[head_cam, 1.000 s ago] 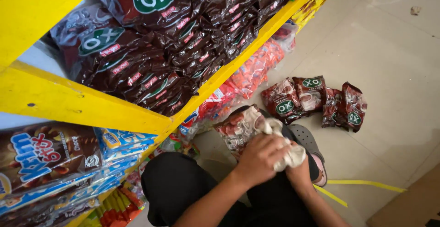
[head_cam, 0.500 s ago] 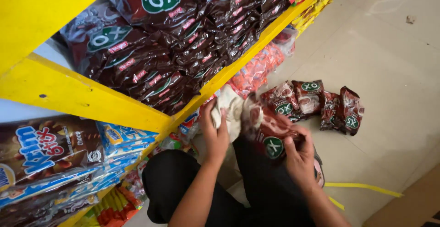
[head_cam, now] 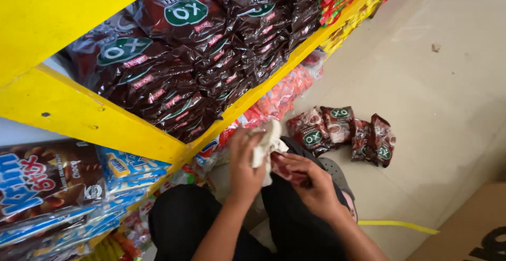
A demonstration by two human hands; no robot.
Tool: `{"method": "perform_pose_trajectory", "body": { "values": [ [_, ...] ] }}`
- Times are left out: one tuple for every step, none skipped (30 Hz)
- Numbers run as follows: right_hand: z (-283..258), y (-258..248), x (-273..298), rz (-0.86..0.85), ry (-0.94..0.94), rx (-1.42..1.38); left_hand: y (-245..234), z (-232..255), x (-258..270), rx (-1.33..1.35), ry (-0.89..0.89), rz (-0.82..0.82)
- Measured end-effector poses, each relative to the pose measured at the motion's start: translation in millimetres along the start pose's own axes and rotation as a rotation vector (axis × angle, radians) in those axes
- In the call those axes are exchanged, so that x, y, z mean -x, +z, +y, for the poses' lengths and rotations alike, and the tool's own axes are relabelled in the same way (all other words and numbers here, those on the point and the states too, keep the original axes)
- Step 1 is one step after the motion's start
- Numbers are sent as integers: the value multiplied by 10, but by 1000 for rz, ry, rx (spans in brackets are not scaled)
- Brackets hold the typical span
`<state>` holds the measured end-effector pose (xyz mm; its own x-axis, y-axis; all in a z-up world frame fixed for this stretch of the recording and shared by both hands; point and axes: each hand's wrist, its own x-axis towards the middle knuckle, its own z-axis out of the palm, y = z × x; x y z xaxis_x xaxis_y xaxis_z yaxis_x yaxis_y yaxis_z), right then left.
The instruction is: Stocking and organizing coffee bags on a grocery store shelf while sitting on the floor.
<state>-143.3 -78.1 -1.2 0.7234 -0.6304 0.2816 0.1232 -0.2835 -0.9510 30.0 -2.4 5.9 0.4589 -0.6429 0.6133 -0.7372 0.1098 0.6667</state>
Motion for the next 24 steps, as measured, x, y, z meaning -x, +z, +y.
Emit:
{"method": "perform_pose_trajectory", "body": {
  "values": [
    [-94,14,-68,14,-149,173,-22,-78,16,24,-115,2],
    [-189,40,-126,29,-293,343,-55,-153,40,46,-233,-1],
    [-181,41,-127,27,-290,346,-144,-169,25,49,-236,-1],
    [-171,40,-135,20,-410,442,-230,-189,1,207,-241,-85],
    [-163,36,-142,10,-529,537,-314,-206,-23,365,-244,-170],
    [-79,71,-88,7,-528,539,-308,-276,-6,367,-246,-168],
    [4,102,-33,-20,-443,656,-299,-343,11,289,-363,-219],
    [87,140,21,-41,-354,774,-289,-419,16,210,-476,-276],
    [264,210,155,-37,-351,778,-258,-464,15,213,-474,-281],
    [440,272,295,-64,-296,874,-225,-502,27,23,-546,-350],
    [617,339,436,-92,-241,969,-195,-544,40,-170,-614,-419],
    [574,330,472,-100,-246,967,-228,-436,-10,-170,-620,-411],
    [538,326,506,-49,-243,901,-262,-337,-58,-181,-414,-176],
    [486,348,596,-6,-227,826,-323,-225,-56,-197,-214,46],
    [552,297,576,-22,-220,817,-223,-209,-27,-205,-232,45],
    [612,262,600,34,-266,808,-141,-181,47,-107,-113,28],
    [675,233,625,91,-311,797,-62,-158,122,-8,6,11],
    [787,211,694,68,-304,780,30,-40,205,-25,-17,13],
    [891,191,763,85,-284,677,120,81,277,-46,74,-234],
    [1001,153,801,105,-267,579,230,193,315,-59,167,-478],
    [881,178,772,86,-264,567,275,64,341,-68,147,-474],
    [764,183,725,43,-223,594,334,-66,351,-137,107,-450],
    [643,183,680,-1,-182,620,392,-190,363,-205,67,-425],
    [621,202,686,-11,-180,615,407,-352,294,-209,56,-424]
  ]
}}
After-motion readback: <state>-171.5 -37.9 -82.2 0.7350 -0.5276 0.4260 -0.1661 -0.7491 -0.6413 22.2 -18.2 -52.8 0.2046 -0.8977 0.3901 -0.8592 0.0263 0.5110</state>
